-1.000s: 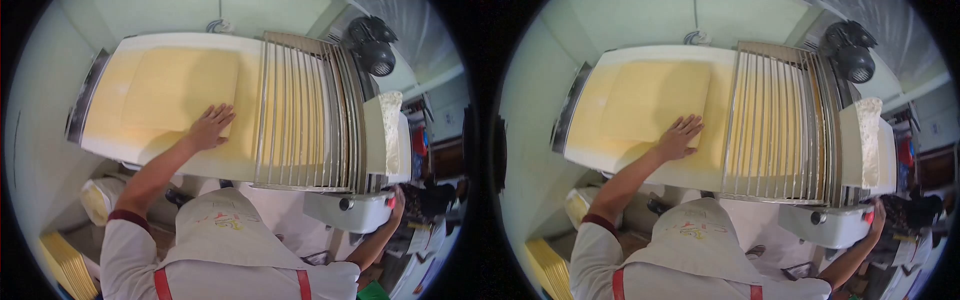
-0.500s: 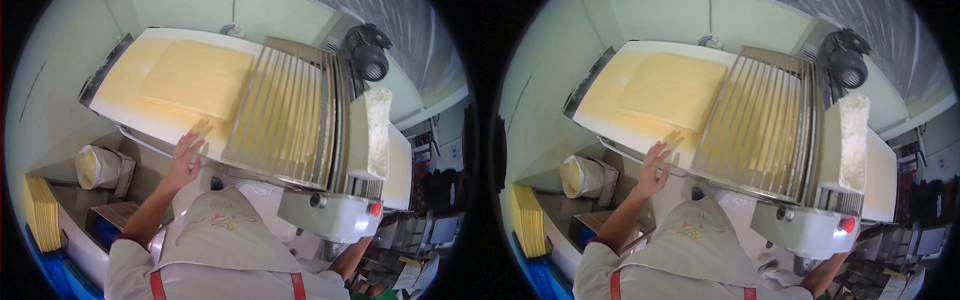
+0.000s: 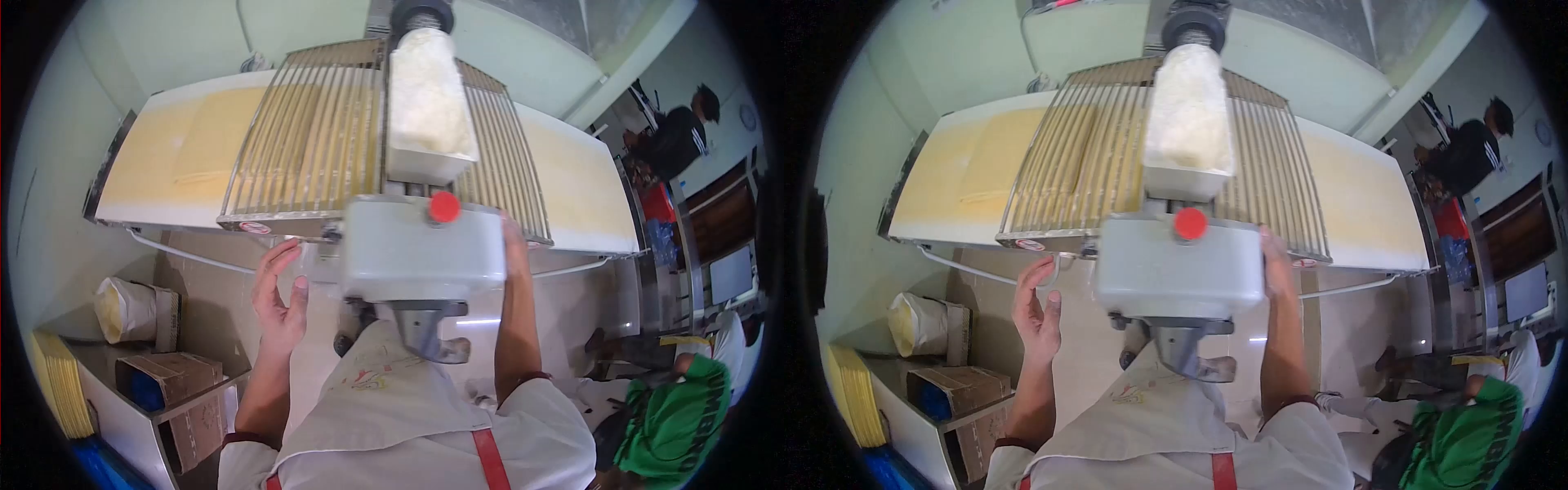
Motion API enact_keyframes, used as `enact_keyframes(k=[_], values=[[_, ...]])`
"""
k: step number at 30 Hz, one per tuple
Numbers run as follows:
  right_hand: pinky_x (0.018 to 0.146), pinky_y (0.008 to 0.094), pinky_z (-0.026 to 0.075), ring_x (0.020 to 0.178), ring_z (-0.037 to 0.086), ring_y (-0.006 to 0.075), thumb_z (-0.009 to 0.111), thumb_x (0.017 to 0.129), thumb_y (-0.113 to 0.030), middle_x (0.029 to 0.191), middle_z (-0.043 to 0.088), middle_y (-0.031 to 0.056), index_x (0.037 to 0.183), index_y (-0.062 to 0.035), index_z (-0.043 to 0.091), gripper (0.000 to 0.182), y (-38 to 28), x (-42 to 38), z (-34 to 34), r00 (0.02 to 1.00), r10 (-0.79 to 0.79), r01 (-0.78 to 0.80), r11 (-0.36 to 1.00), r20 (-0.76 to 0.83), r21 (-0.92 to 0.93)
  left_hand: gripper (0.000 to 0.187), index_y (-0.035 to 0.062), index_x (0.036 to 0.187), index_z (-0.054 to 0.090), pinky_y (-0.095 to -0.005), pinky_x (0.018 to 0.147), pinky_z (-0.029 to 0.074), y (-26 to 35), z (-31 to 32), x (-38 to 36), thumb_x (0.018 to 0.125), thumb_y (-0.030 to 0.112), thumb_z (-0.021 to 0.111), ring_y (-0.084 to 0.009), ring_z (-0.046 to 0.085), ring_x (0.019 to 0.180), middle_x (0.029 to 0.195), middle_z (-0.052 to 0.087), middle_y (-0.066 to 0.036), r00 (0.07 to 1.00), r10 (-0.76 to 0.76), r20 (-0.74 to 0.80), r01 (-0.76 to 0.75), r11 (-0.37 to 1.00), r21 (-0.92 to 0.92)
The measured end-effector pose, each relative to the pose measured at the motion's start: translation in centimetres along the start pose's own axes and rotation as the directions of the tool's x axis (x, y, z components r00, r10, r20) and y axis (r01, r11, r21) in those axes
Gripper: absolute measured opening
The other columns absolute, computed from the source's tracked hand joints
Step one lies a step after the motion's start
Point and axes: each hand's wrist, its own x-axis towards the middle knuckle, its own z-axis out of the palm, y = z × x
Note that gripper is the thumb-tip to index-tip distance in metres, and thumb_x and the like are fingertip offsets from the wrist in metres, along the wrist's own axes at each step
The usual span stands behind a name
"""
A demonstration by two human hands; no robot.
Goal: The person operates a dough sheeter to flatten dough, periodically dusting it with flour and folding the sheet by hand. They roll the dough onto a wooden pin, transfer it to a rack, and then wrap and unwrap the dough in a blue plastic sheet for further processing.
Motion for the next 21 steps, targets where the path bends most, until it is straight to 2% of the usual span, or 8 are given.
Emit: enact_keyframes(k=[1,3,6,9,13,14,18,21], values=[[0.092,0.0301,0.038,0.102,0.05,0.0165,0.05,0.093,-0.041,0.106,0.058,0.0069,0.112,0.0017,0.058,0.047,-1.8,-1.0,0.7,0.995,-0.042,0.04,0.999,0.087,0.018,0.037,-0.0007,0.117,0.055,-0.0398,0.101,0.033,1.9,1.5,0.3,0.084,0.013,0.06,-0.0298,0.048,0.118,0.122,0.054,-0.019,0.998,0.028,0.048,-0.029,0.999,0.014],[0.083,0.0299,0.04,0.09,0.05,0.0143,0.047,0.095,-0.037,0.093,0.057,0.0034,0.099,0.0007,0.059,0.04,0.2,0.0,0.6,0.995,-0.098,0.098,0.995,-0.002,-0.007,0.039,-0.0011,0.117,0.055,-0.0399,0.1,0.035,5.6,4.7,1.5,0.082,0.015,0.062,-0.0305,0.048,0.118,0.121,0.054,-0.02,0.99,0.071,0.121,-0.078,0.996,0.052],[0.073,0.0323,0.04,0.078,0.049,0.0157,0.045,0.097,-0.036,0.08,0.055,0.004,0.087,-0.0007,0.055,0.038,-2.7,0.4,-0.2,0.939,-0.169,0.212,0.97,0.301,-0.119,0.043,-0.0012,0.118,0.054,-0.0417,0.099,0.037,10.1,10.4,3.0,0.078,0.012,0.063,-0.0353,0.05,0.116,0.122,0.052,-0.02,0.982,0.094,0.165,-0.127,0.971,0.202],[0.065,0.0352,0.039,0.069,0.047,0.0192,0.045,0.097,-0.035,0.072,0.053,0.0078,0.081,-0.0016,0.052,0.038,-5.0,2.6,-1.7,0.788,-0.238,0.456,0.845,0.568,-0.278,0.047,-0.0004,0.12,0.053,-0.0421,0.101,0.036,11.4,15.4,4.0,0.077,0.016,0.064,-0.0364,0.046,0.121,0.127,0.05,-0.02,0.984,0.114,0.14,-0.154,0.933,0.324],[0.074,0.0332,0.047,0.08,0.061,0.0215,0.05,0.093,-0.02,0.086,0.064,0.013,0.098,-0.0005,0.061,0.023,-7.4,6.3,-3.0,0.638,-0.304,0.576,0.798,0.708,-0.177,0.057,0.0009,0.124,0.05,-0.044,0.103,0.033,12.4,20.0,4.0,0.074,0.023,0.066,-0.037,0.041,0.126,0.131,0.047,-0.02,0.996,0.053,0.066,-0.084,0.725,0.684],[0.081,0.032,0.048,0.09,0.063,0.0213,0.053,0.09,-0.014,0.096,0.066,0.0147,0.106,-0.0004,0.061,0.023,-7.8,7.0,-3.2,0.637,-0.258,0.546,0.816,0.726,-0.189,0.059,0.0011,0.126,0.049,-0.0441,0.104,0.032,12.8,20.6,4.2,0.074,0.023,0.066,-0.0371,0.04,0.126,0.132,0.046,-0.02,0.999,0.028,0.036,-0.045,0.707,0.706],[0.081,0.0318,0.048,0.089,0.063,0.0209,0.056,0.088,-0.012,0.095,0.065,0.014,0.105,0.0002,0.061,0.021,-6.4,7.2,-5.1,0.558,-0.31,0.502,0.865,0.77,-0.016,0.066,0.0019,0.13,0.046,-0.0444,0.106,0.03,13.5,21.8,4.4,0.071,0.023,0.067,-0.0376,0.038,0.128,0.135,0.044,-0.019,0.998,-0.025,-0.055,0.057,0.663,0.746],[0.08,0.0311,0.047,0.088,0.062,0.0209,0.057,0.088,-0.012,0.093,0.065,0.0135,0.104,0.0007,0.061,0.021,-4.0,7.2,-9.9,0.545,-0.385,0.632,0.773,0.745,-0.062,0.066,0.0015,0.131,0.044,-0.0443,0.106,0.029,13.4,22.5,4.7,0.072,0.021,0.066,-0.0384,0.037,0.129,0.136,0.043,-0.019,0.998,-0.012,-0.069,0.06,0.647,0.76]])
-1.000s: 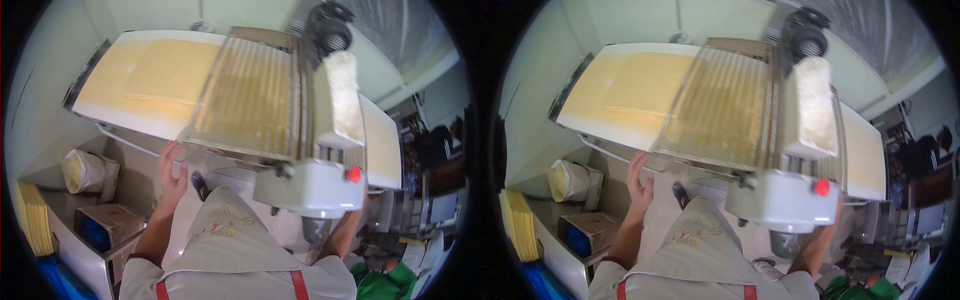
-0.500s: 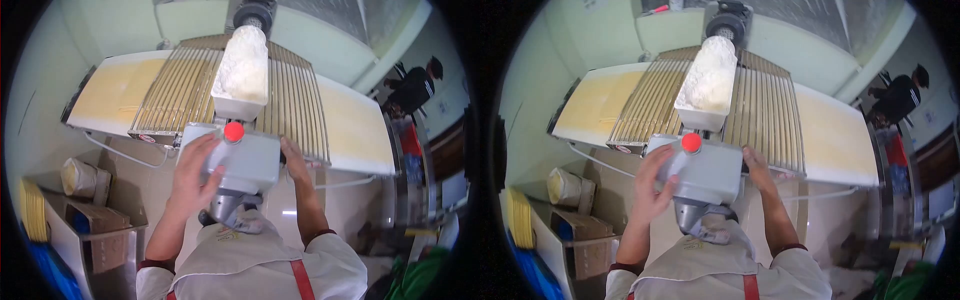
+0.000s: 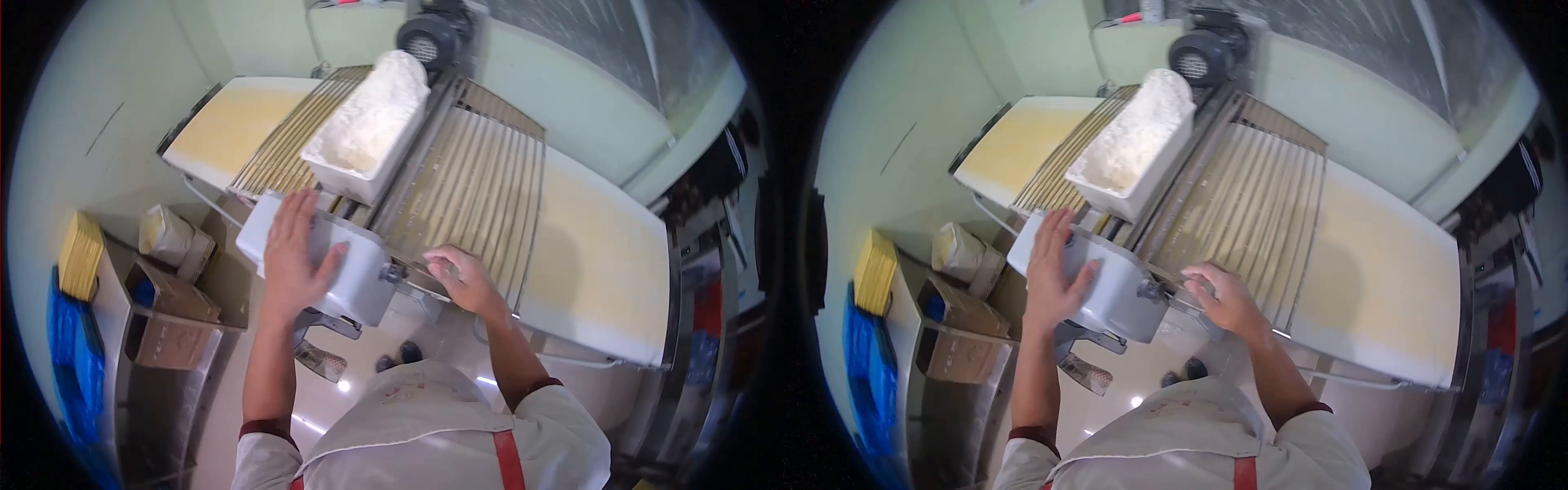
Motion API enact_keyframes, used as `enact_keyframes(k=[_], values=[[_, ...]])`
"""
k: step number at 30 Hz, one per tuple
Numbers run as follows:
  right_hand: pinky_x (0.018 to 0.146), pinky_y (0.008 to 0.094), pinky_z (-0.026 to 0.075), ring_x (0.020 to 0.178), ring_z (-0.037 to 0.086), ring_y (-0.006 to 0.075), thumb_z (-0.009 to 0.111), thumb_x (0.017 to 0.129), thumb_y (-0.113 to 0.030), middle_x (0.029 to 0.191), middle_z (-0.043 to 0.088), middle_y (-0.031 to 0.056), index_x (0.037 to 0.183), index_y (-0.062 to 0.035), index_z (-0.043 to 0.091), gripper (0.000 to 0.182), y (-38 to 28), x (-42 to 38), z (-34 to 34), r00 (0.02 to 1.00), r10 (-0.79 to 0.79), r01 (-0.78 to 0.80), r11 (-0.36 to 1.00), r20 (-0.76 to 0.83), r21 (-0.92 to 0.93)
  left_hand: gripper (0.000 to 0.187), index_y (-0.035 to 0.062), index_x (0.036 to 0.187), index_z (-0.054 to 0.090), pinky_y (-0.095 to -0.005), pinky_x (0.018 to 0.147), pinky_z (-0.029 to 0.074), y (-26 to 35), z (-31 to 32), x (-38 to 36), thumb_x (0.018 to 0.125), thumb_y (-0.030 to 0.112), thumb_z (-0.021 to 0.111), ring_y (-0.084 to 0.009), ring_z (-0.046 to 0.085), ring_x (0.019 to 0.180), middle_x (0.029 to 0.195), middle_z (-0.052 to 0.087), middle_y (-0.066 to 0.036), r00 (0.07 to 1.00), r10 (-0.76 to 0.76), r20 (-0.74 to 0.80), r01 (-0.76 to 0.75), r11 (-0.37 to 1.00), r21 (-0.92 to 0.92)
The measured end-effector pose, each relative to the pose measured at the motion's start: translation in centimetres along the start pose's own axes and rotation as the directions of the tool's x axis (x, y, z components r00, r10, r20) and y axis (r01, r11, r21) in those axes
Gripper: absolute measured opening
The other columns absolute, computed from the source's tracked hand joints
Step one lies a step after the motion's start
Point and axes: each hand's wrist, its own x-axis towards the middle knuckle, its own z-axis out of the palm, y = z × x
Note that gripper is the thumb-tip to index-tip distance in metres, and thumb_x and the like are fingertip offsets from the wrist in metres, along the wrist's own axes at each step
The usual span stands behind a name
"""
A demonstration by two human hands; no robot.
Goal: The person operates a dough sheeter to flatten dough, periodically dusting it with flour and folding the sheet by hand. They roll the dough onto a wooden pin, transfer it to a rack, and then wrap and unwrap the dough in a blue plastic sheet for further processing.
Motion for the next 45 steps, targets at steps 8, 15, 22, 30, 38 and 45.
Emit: enact_keyframes(k=[8,15,22,30,38,45], values=[[0.076,0.0309,0.049,0.084,0.065,0.0213,0.059,0.088,-0.012,0.091,0.066,0.0129,0.099,0.0008,0.062,0.017,7.2,-20.9,-10.4,0.768,0.433,-0.497,0.867,-0.472,-0.014,0.063,0.0001,0.134,0.041,-0.0421,0.104,0.033,0.3,1.4,-0.4,0.078,0.02,0.064,-0.0374,0.04,0.127,0.135,0.043,-0.023,0.998,0.005,-0.059,-0.004,1.0,0.022],[0.079,0.0323,0.049,0.085,0.065,0.0232,0.057,0.089,-0.012,0.092,0.066,0.0149,0.102,0.001,0.061,0.019,11.9,-28.5,-18.9,0.604,0.538,-0.683,0.73,-0.588,-0.033,0.061,0.0007,0.137,0.037,-0.0398,0.107,0.03,1.7,2.8,-0.5,0.083,0.018,0.061,-0.0352,0.038,0.129,0.139,0.039,-0.021,0.989,-0.128,-0.074,0.133,0.989,0.071],[0.079,0.034,0.05,0.087,0.065,0.0245,0.055,0.09,-0.012,0.093,0.066,0.0162,0.105,0.0,0.06,0.02,18.0,-28.9,-29.3,0.623,0.54,-0.688,0.723,-0.566,-0.066,0.059,-0.0009,0.14,0.03,-0.0399,0.108,0.026,3.3,4.8,-1.1,0.089,0.016,0.054,-0.0364,0.035,0.13,0.142,0.033,-0.024,0.973,-0.186,-0.139,0.212,0.956,0.204],[0.081,0.0348,0.049,0.09,0.064,0.0241,0.057,0.089,-0.012,0.097,0.066,0.0152,0.107,-0.0005,0.06,0.021,24.4,-34.2,-39.1,0.553,0.552,-0.714,0.7,-0.624,-0.013,0.054,0.0,0.138,0.034,-0.0402,0.107,0.028,4.3,5.8,-0.8,0.089,0.012,0.052,-0.038,0.036,0.13,0.139,0.039,-0.024,0.941,-0.253,-0.227,0.325,0.864,0.384],[0.087,0.0337,0.047,0.1,0.06,0.0222,0.056,0.09,-0.011,0.108,0.062,0.0147,0.114,-0.0009,0.056,0.026,26.2,-41.6,-41.4,0.4,0.522,-0.727,0.681,-0.753,0.086,0.047,0.0006,0.133,0.043,-0.0391,0.103,0.034,4.9,5.8,-0.8,0.088,0.009,0.052,-0.0372,0.044,0.124,0.132,0.047,-0.023,0.932,-0.241,-0.27,0.338,0.847,0.411],[0.09,0.0329,0.046,0.104,0.057,0.0236,0.057,0.089,-0.007,0.115,0.057,0.0171,0.122,0.001,0.049,0.035,27.1,-45.8,-40.2,0.234,0.459,-0.699,0.692,-0.857,0.18,0.042,-0.0017,0.128,0.048,-0.0393,0.102,0.035,1.1,5.4,-1.8,0.087,0.011,0.055,-0.0371,0.046,0.121,0.13,0.049,-0.023,0.941,-0.142,-0.308,0.284,0.827,0.485]])
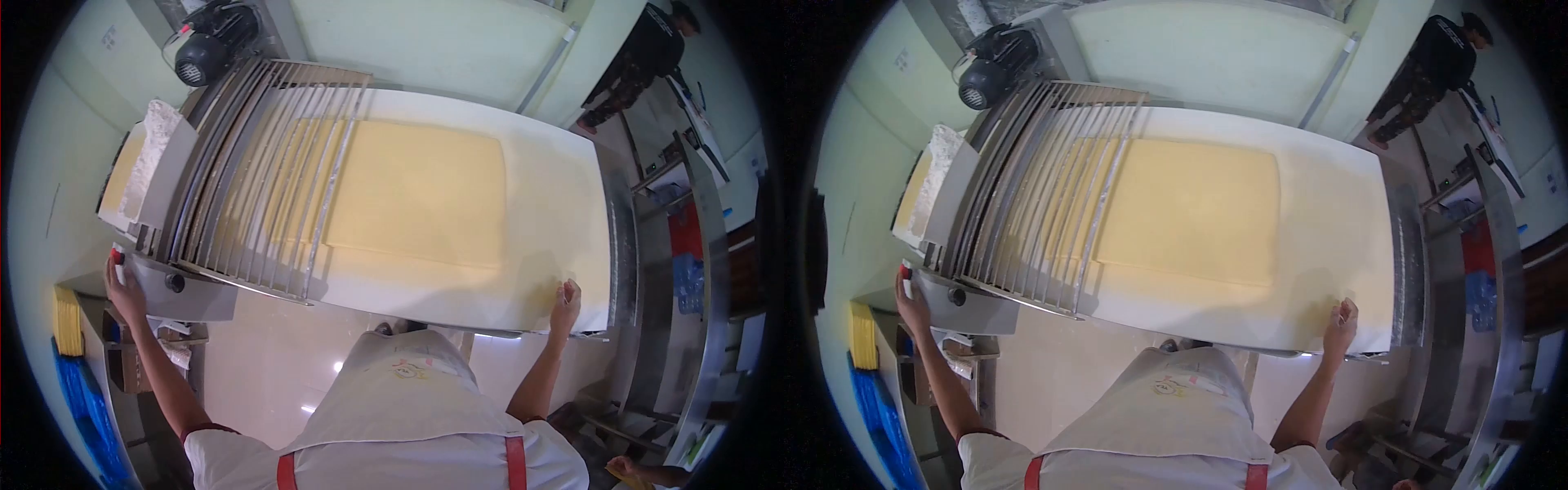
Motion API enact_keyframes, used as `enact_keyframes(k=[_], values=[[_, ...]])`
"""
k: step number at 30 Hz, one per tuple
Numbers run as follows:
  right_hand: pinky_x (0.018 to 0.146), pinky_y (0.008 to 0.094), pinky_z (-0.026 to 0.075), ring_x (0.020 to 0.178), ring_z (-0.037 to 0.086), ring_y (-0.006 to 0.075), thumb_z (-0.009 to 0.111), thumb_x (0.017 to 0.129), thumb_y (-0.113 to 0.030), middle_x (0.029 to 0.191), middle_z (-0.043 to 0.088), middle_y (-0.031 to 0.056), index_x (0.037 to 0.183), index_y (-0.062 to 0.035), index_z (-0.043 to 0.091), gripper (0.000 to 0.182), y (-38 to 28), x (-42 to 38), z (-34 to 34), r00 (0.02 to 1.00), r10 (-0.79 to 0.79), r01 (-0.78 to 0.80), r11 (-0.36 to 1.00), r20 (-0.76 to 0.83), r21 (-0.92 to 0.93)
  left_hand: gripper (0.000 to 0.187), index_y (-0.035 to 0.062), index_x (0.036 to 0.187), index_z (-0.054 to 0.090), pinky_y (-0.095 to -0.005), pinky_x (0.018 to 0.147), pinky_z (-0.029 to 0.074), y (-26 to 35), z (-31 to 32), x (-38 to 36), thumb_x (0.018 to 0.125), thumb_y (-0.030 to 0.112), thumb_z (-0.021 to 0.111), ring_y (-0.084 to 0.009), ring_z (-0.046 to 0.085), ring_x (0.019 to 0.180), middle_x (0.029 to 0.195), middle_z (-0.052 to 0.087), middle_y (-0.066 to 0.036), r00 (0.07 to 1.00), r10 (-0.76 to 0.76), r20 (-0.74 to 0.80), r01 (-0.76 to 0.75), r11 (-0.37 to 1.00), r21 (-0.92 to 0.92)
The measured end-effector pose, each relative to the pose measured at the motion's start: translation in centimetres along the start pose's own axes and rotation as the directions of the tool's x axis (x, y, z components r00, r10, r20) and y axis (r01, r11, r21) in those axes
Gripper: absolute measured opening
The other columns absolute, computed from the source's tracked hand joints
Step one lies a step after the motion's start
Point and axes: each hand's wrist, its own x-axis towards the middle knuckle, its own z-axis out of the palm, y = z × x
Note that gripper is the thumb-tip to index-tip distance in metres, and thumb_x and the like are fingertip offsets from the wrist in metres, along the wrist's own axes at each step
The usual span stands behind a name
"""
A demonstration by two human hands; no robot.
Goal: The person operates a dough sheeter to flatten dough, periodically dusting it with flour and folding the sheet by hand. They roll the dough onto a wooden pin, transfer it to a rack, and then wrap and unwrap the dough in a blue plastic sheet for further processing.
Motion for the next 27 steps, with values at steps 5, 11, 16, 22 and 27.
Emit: enact_keyframes(k=[5,11,16,22,27], values=[[0.094,0.0343,0.043,0.114,0.049,0.0245,0.06,0.089,-0.01,0.122,0.049,0.0194,0.128,0.0014,0.042,0.045,0.9,-0.6,0.6,0.988,0.064,-0.041,0.985,-0.138,0.166,0.043,0.0001,0.129,0.047,-0.0394,0.101,0.036,-1.4,0.6,-0.1,0.088,0.01,0.053,-0.0383,0.047,0.12,0.13,0.048,-0.022,1.0,0.016,0.009,-0.017,1.0,0.004],[0.104,0.0373,0.031,0.125,0.039,0.0283,0.059,0.09,-0.015,0.131,0.042,0.0226,0.139,0.0029,0.027,0.061,1.2,-0.1,2.8,0.929,0.113,-0.035,0.975,-0.353,0.221,0.043,0.0009,0.133,0.044,-0.0366,0.102,0.035,-1.9,0.8,0.7,0.093,0.014,0.047,-0.0311,0.048,0.121,0.132,0.049,-0.019,0.986,-0.055,0.158,0.061,0.998,-0.033],[0.11,0.0422,0.021,0.132,0.027,0.0405,0.063,0.086,-0.024,0.141,0.027,0.0303,0.141,0.0087,0.016,0.079,2.1,3.4,1.7,0.872,0.152,-0.206,0.976,-0.465,-0.068,0.047,0.0008,0.136,0.04,-0.0383,0.103,0.034,-1.8,1.2,1.1,0.09,0.011,0.041,-0.0331,0.045,0.124,0.136,0.045,-0.02,0.949,-0.121,0.29,0.053,0.971,0.232],[0.112,0.0438,0.017,0.134,0.022,0.0437,0.065,0.084,-0.026,0.144,0.022,0.0315,0.141,0.0091,0.012,0.085,-5.2,7.6,1.0,0.779,0.467,-0.604,0.738,-0.418,-0.302,0.042,-0.0029,0.129,0.046,-0.0426,0.104,0.034,16.8,7.5,2.6,0.09,0.012,0.05,-0.0351,0.048,0.118,0.128,0.051,-0.019,0.986,0.109,0.128,-0.061,0.942,-0.331],[0.105,0.0458,0.028,0.129,0.032,0.0364,0.059,0.086,-0.009,0.139,0.032,0.0253,0.142,0.0067,0.012,0.074,0.7,8.9,2.1,0.759,0.33,-0.099,0.911,-0.561,0.401,0.038,0.0003,0.12,0.055,-0.034,0.1,0.036,55.6,17.0,1.8,0.084,0.009,0.062,-0.0261,0.051,0.115,0.121,0.056,-0.015,0.648,0.684,0.335,-0.002,0.442,-0.897]])
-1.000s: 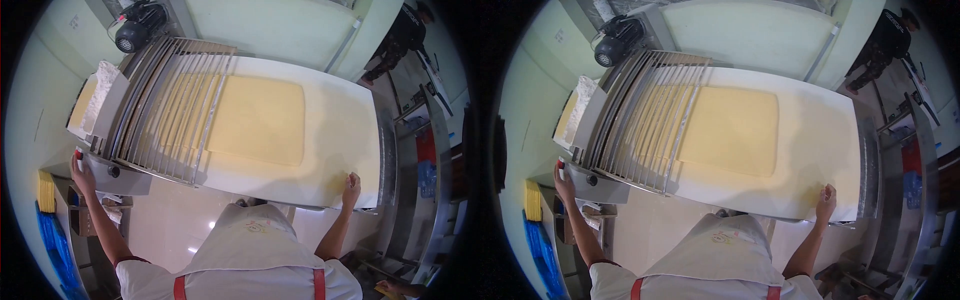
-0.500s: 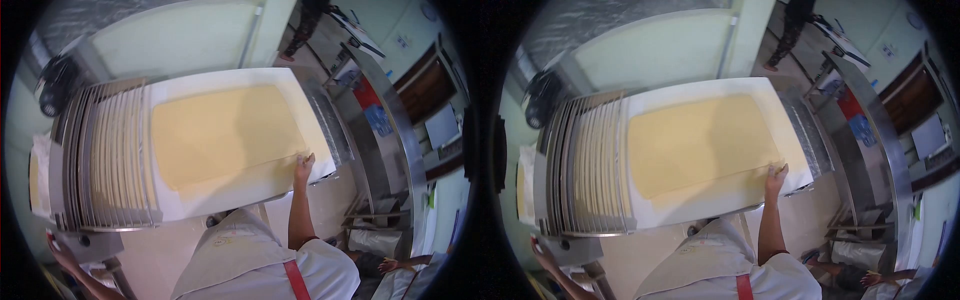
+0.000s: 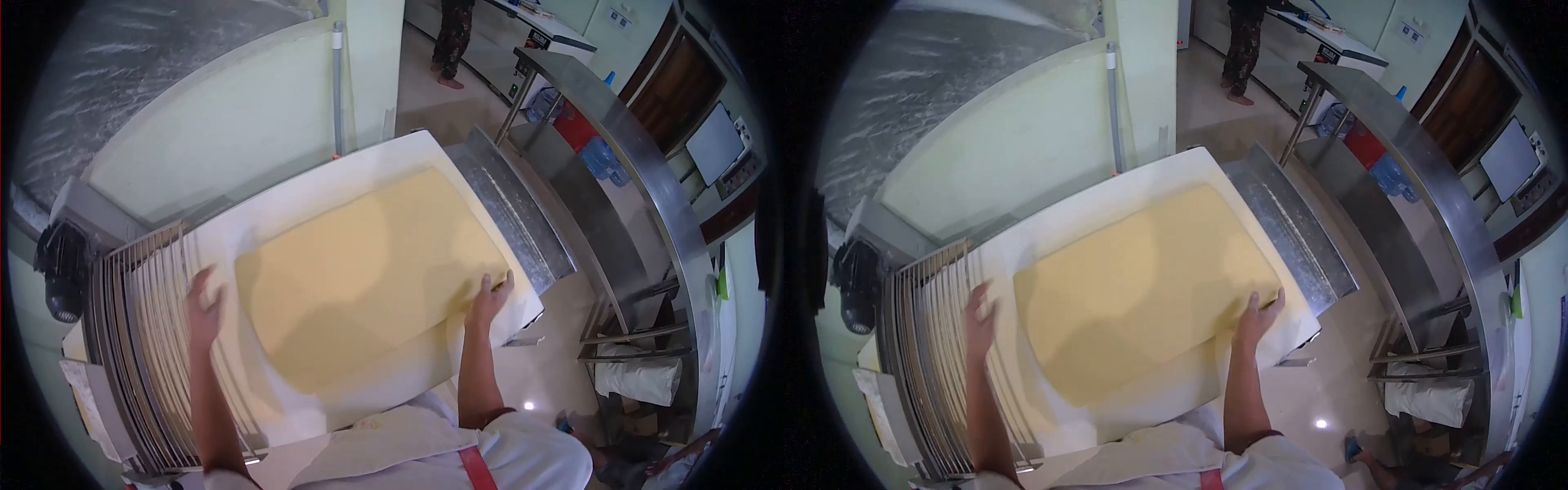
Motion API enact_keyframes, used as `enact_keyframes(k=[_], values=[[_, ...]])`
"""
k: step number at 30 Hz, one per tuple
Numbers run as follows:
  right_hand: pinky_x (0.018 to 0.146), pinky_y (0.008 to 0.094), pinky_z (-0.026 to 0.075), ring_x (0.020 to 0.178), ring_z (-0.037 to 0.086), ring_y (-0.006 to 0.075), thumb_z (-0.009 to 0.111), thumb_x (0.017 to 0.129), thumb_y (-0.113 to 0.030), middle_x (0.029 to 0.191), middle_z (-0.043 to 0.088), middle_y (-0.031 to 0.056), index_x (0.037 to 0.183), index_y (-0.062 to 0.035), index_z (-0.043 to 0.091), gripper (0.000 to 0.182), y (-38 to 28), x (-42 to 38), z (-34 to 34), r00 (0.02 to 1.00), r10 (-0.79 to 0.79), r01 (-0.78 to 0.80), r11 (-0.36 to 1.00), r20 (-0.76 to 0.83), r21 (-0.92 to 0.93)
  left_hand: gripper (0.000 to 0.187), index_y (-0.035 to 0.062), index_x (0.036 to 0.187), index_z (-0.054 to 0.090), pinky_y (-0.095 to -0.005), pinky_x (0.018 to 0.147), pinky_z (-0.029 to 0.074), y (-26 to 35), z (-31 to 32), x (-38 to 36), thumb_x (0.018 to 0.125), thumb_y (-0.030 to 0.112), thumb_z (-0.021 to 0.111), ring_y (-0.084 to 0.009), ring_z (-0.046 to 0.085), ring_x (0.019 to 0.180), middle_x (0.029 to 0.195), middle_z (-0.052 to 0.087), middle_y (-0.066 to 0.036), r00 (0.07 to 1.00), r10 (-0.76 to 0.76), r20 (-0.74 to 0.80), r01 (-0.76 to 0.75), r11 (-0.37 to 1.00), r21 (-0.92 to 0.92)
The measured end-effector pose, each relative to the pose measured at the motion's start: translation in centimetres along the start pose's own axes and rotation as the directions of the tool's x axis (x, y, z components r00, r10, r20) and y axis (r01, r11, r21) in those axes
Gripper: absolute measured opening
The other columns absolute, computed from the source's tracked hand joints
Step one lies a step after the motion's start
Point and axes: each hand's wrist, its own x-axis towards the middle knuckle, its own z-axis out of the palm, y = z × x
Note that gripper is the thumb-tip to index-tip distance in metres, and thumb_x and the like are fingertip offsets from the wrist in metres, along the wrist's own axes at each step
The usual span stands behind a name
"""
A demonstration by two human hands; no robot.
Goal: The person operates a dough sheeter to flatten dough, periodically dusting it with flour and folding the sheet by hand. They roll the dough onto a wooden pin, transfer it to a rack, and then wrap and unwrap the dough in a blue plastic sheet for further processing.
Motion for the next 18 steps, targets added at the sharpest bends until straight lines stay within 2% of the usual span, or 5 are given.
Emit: enact_keyframes(k=[5,8,12,15,18], values=[[0.093,0.0365,0.04,0.111,0.048,0.0248,0.058,0.085,-0.001,0.125,0.044,0.0177,0.139,0.0083,0.018,0.068,-4.4,0.2,-1.9,0.872,0.479,-0.393,0.806,-0.099,0.443,0.061,-0.0008,0.129,0.044,-0.0391,0.1,0.039,0.7,18.6,14.6,0.082,0.031,0.066,-0.0344,0.051,0.116,0.121,0.056,-0.02,0.917,0.266,0.296,-0.335,0.918,0.211],[0.087,0.0338,0.043,0.103,0.051,0.0217,0.062,0.083,-0.001,0.12,0.046,0.0158,0.136,0.0092,0.02,0.068,-4.4,1.4,-3.2,0.801,0.596,-0.539,0.679,0.054,0.498,0.066,-0.0017,0.126,0.045,-0.0386,0.093,0.044,7.0,19.5,17.3,0.08,0.04,0.068,-0.0319,0.056,0.108,0.113,0.059,-0.019,0.767,-0.199,0.61,-0.025,0.941,0.338],[0.065,0.0296,0.042,0.077,0.052,0.0149,0.061,0.084,-0.006,0.094,0.057,0.0065,0.088,-0.0046,0.052,0.01,-2.9,4.7,-5.1,0.716,0.603,-0.686,0.702,0.35,0.194,0.066,-0.0009,0.106,0.057,-0.0351,0.077,0.048,2.6,22.8,20.2,0.071,0.053,0.072,-0.024,0.064,0.084,0.087,0.067,-0.012,0.648,-0.204,0.734,-0.054,0.949,0.311],[0.074,0.0329,0.047,0.09,0.056,0.0179,0.06,0.084,-0.006,0.102,0.058,0.0076,0.106,0.0001,0.053,0.024,-4.7,3.5,-3.0,0.832,0.473,-0.525,0.84,0.291,0.136,0.063,-0.0001,0.096,0.062,-0.0351,0.075,0.047,3.0,23.4,21.0,0.068,0.055,0.073,-0.0217,0.061,0.079,0.08,0.065,-0.009,0.455,-0.278,0.846,-0.024,0.946,0.324],[0.088,0.0357,0.047,0.102,0.056,0.0201,0.06,0.084,-0.006,0.112,0.057,0.0103,0.122,-0.0001,0.048,0.04,-5.8,1.5,-1.4,0.854,0.453,-0.5,0.851,0.258,0.161,0.059,0.0004,0.095,0.064,-0.0337,0.074,0.044,4.9,22.1,19.7,0.069,0.052,0.074,-0.0195,0.059,0.082,0.084,0.064,-0.009,0.494,-0.225,0.84,0.044,0.971,0.234]])
